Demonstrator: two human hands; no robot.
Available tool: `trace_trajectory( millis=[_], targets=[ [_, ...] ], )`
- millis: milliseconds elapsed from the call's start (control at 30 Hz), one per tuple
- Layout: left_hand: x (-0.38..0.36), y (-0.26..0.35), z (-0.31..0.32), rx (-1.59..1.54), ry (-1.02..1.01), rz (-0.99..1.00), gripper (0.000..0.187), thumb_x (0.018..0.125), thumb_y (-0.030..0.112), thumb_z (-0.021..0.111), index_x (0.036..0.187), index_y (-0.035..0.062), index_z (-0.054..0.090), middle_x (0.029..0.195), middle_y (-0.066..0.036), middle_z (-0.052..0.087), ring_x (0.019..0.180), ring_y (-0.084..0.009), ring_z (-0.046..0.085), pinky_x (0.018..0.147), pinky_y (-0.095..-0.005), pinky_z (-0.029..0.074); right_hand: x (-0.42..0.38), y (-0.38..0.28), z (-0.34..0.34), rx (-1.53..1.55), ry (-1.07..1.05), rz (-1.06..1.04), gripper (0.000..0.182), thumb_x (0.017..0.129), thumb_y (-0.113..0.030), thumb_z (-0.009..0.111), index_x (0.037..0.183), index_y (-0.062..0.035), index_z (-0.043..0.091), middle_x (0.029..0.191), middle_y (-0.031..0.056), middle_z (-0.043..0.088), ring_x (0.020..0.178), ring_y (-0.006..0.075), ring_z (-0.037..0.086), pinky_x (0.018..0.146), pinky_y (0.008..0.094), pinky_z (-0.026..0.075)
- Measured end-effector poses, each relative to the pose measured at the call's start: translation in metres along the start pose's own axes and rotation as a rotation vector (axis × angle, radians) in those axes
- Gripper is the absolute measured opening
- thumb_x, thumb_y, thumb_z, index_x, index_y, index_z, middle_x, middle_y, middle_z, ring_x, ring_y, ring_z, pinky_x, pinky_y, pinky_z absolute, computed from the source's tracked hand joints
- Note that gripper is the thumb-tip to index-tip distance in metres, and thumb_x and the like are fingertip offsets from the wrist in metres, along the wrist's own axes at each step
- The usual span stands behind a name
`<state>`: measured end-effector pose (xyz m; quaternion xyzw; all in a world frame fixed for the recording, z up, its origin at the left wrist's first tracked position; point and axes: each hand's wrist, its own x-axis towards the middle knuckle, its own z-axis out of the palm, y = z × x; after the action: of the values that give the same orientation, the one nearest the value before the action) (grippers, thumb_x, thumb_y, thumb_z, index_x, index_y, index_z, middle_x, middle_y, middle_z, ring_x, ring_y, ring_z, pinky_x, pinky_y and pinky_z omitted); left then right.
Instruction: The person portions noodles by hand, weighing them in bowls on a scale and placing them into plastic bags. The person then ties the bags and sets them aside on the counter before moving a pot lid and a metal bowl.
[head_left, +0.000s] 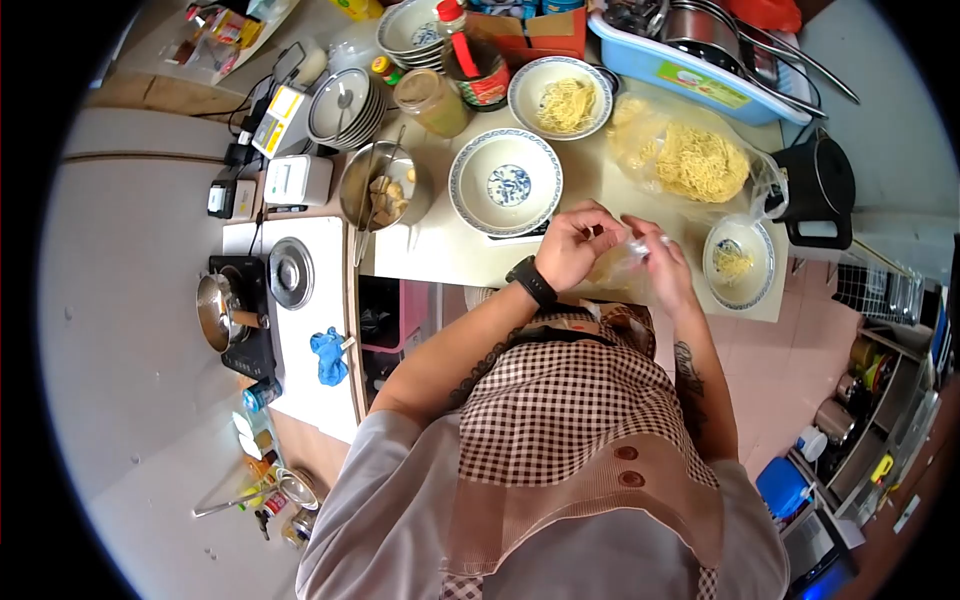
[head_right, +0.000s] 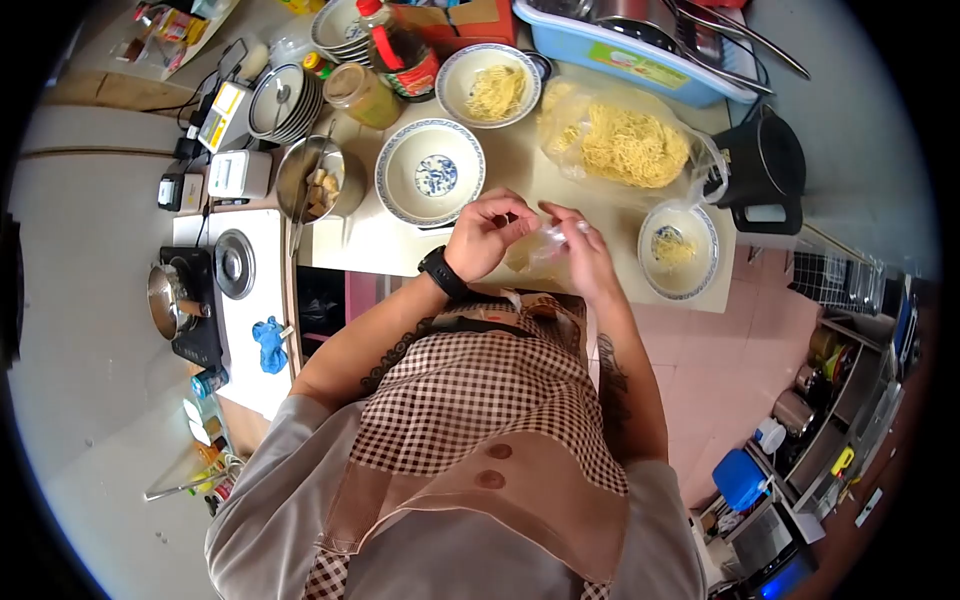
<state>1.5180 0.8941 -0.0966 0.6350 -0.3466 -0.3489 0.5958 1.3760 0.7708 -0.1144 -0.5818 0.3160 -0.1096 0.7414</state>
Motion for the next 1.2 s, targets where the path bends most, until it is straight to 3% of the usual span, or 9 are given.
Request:
trace_trajectory(
  millis=[133,300,433,467,600,733,833,1100,1200],
  targets=[
    [-0.006,0.001,-0.007,0.011,-0.045,0.133,0.024,0.082,0.008,0.076,0.104,0.0042,0.068,0.103,-0.004,0.064,0.088,-0.0146,0.057,0.076,-0.0264,0.045,-0.003,-0.013,-0.011,-0.067,-0.055,0.105,0.033,0.103,-0.03,0.048,0.099,-0.0019,0.064,0.085,-0.0018,0.059,0.077,0.0092,0.051,0.071,0.0251,0.042],
    [-0.003,-0.001,0.005,0.231,-0.249,0.186,0.053,0.079,0.009,0.076,0.129,0.0037,0.057,0.114,-0.013,0.065,0.11,-0.0248,0.06,0.09,-0.0306,0.047,-0.014,-0.035,-0.001,-0.065,0.003,0.104,0.028,0.102,-0.024,0.049,0.099,-0.0025,0.067,0.088,-0.0028,0.063,0.072,0.0059,0.047,0.067,0.022,0.039],
    [0.006,-0.013,-0.005,0.145,-0.372,0.016,0.03,0.08,0.001,0.065,0.11,0.0,0.069,0.103,-0.014,0.067,0.096,-0.0259,0.061,0.086,-0.033,0.048,-0.016,-0.047,-0.015,-0.109,-0.207,0.042,0.029,0.103,-0.021,0.047,0.095,-0.0031,0.068,0.089,-0.0029,0.064,0.075,0.0057,0.048,0.069,0.021,0.04],
    [0.004,-0.013,-0.002,0.024,-0.317,0.021,0.017,0.081,0.0,0.06,0.093,-0.0023,0.07,0.096,-0.011,0.065,0.09,-0.0226,0.059,0.084,-0.0319,0.046,-0.017,-0.045,-0.018,-0.118,-0.228,0.025,0.029,0.103,-0.021,0.047,0.096,-0.0033,0.069,0.09,-0.0027,0.065,0.076,0.0056,0.048,0.069,0.0209,0.04],
    [0.009,-0.01,-0.005,-0.436,-0.452,-0.175,0.013,0.081,0.008,0.055,0.08,-0.0032,0.061,0.087,-0.007,0.061,0.088,-0.0165,0.054,0.082,-0.0274,0.042,-0.021,-0.052,-0.013,-0.077,-0.264,0.101,0.027,0.103,-0.022,0.049,0.096,-0.0043,0.069,0.091,-0.0022,0.066,0.077,0.0056,0.048,0.072,0.0219,0.041],
    [0.006,-0.011,-0.003,-0.79,-0.368,-0.373,0.013,0.083,0.012,0.058,0.08,0.0002,0.062,0.079,-0.003,0.059,0.077,-0.0132,0.052,0.075,-0.0248,0.04,-0.018,-0.024,-0.012,0.334,-0.238,0.145,0.022,0.101,-0.02,0.055,0.099,-0.0029,0.069,0.091,-0.0012,0.066,0.084,0.0087,0.056,0.074,0.0251,0.045],
    [0.005,-0.001,-0.008,-0.523,-0.496,-0.427,0.018,0.088,0.019,0.062,0.085,0.0009,0.065,0.075,0.002,0.057,0.071,-0.0094,0.049,0.07,-0.022,0.039,-0.021,-0.017,-0.01,0.498,-0.189,0.053,0.018,0.099,-0.014,0.058,0.1,-0.0007,0.069,0.093,0.0017,0.067,0.085,0.0102,0.058,0.075,0.0258,0.046],
    [0.01,0.001,-0.022,-0.495,-0.589,-0.419,0.016,0.089,0.012,0.066,0.098,-0.0009,0.068,0.089,-0.002,0.068,0.085,-0.0082,0.061,0.085,-0.0225,0.046,-0.028,-0.01,-0.018,0.548,-0.18,0.022,0.011,0.094,-0.006,0.063,0.101,0.0005,0.069,0.094,0.0057,0.069,0.081,0.0118,0.06,0.079,0.0269,0.048],
    [0.007,0.007,-0.01,-0.657,-0.411,-0.428,0.017,0.09,0.017,0.066,0.094,0.0004,0.067,0.086,-0.003,0.066,0.086,-0.0102,0.06,0.087,-0.0251,0.043,-0.026,-0.003,-0.019,0.571,-0.156,0.008,0.011,0.093,-0.005,0.064,0.1,0.0004,0.069,0.095,0.0059,0.069,0.08,0.0117,0.06,0.076,0.0262,0.048]
  ],
)
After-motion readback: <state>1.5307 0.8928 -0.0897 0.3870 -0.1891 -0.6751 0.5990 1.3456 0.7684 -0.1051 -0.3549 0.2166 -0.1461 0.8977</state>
